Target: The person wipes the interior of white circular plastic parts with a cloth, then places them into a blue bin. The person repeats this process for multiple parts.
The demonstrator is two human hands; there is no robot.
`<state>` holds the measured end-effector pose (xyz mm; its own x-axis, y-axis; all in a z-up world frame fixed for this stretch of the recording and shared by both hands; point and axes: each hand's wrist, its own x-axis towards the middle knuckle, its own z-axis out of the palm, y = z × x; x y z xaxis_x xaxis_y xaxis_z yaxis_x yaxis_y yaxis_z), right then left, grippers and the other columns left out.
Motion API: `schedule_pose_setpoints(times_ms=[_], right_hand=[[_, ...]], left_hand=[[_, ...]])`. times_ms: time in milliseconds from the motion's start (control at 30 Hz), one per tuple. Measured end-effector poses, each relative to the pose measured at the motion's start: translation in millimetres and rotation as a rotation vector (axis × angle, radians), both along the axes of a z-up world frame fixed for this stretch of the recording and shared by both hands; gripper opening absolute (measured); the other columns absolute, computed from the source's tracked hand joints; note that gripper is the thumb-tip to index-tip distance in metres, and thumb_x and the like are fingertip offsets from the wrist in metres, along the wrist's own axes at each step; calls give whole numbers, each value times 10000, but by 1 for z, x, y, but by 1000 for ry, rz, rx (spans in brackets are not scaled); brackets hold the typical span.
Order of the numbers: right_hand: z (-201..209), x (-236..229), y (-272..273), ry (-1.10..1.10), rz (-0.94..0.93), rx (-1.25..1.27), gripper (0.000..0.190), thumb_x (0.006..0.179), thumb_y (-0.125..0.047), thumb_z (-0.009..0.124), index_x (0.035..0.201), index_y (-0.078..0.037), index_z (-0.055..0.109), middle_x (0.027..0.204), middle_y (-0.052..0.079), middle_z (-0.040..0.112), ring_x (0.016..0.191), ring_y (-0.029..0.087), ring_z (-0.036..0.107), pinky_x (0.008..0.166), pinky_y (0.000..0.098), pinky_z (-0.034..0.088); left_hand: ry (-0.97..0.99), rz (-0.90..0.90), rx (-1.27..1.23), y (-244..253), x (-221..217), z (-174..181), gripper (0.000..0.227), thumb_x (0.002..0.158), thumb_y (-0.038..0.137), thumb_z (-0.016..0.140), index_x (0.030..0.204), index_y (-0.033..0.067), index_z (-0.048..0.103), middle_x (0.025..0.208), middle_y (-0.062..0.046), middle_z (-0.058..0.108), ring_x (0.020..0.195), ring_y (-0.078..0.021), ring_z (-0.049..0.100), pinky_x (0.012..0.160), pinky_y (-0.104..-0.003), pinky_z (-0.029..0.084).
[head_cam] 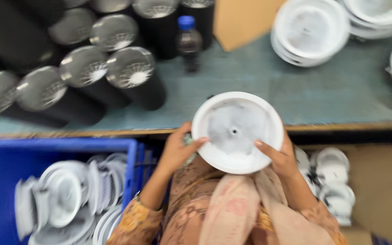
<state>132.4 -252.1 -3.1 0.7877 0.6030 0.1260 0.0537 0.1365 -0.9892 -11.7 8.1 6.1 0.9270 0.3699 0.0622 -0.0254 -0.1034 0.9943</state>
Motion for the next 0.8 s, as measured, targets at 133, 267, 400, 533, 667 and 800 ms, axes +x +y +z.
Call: schedule_pose_setpoints(times_ms=[133,267,400,533,667,800], right_hand=[[-8,-3,25,373,170,253,695,907,-61,644,1541,52,385,1451,204,548,1319,302,552,1109,434,445],[-5,-8,44,266,290,224,778,912,-53,635,1608,10,292,1492,185,492,1366,288,508,1144,432,418],[11,-17,65,248,431,211,815,932,-73,646,1635,-3,240,1536,185,453,1411,296,472,1170,434,396],[18,-32,81,138,559,154,845,905,-149,644,1606,-5,194,1571,194,370,1427,274,416,1165,371,344],[5,-21,89,194,679,131,826,1013,-251,614,1692,-75,178,1454,336,525,1166,417,649,899,443,561],[-30,-2,81,254,584,102,693,1047,-214,543,1662,-35,278,1384,339,575,1117,404,659,883,422,558]], left_hand=[[37,144,136,15,-9,11,333,900,266,751,1125,29,687,967,-66,736,899,-121,684,835,-305,550],[36,214,145,24,-37,5,285,899,239,754,1072,19,699,920,-95,734,880,-135,674,835,-307,551],[-24,246,30,28,-59,-3,300,883,213,742,1109,24,691,980,-65,732,926,-118,667,860,-303,547],[58,269,47,59,-105,-9,300,857,199,751,1102,31,709,964,-38,734,884,-126,678,831,-290,564],[216,438,3,115,-206,-17,371,827,204,743,1160,44,706,1017,-21,737,911,-126,688,848,-294,557],[226,830,-53,145,-328,-26,409,842,170,705,1228,34,695,1036,-49,750,916,-149,689,847,-301,543]])
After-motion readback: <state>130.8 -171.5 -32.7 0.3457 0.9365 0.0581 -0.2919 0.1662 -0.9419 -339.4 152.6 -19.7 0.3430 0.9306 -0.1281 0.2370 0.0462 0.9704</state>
